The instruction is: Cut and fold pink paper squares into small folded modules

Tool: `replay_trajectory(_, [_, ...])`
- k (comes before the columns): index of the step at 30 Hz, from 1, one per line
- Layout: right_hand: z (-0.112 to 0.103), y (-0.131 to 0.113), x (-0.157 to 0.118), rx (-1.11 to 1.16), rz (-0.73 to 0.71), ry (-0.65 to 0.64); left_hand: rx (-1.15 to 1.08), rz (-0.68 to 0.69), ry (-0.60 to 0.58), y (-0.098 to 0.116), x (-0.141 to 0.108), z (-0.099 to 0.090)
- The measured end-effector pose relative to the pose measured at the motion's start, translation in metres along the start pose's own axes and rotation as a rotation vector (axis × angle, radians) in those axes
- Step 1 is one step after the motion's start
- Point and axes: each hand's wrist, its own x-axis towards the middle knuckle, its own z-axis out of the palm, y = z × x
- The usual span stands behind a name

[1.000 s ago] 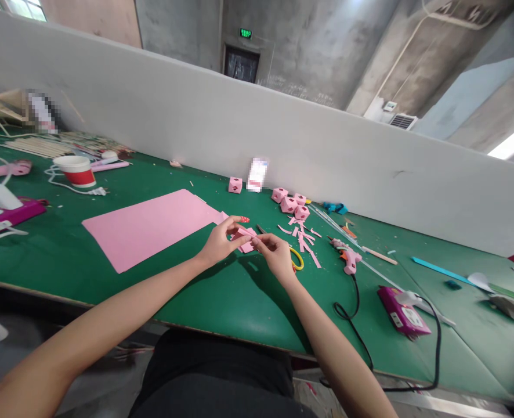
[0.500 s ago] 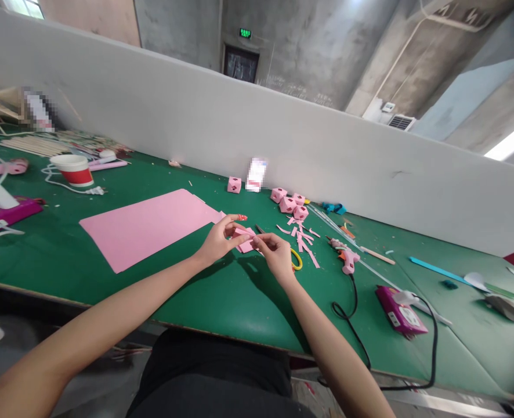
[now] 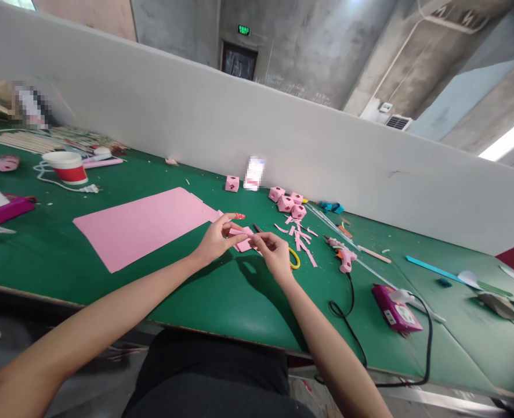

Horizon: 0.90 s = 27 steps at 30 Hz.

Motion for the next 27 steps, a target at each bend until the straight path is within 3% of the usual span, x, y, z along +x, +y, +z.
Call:
replay_trajectory(17, [0.0008, -0.0054, -0.0011, 0.008, -0.021, -0.007, -0.049, -0.029, -0.005, 0.0017, -0.0007, 0.0])
replay_trajectory(27, [0.002, -0.0077, -0.001, -0.122, -0.06, 0.008, -0.062, -0.04, -0.056, 0.0042, -0.0018, 0.0008])
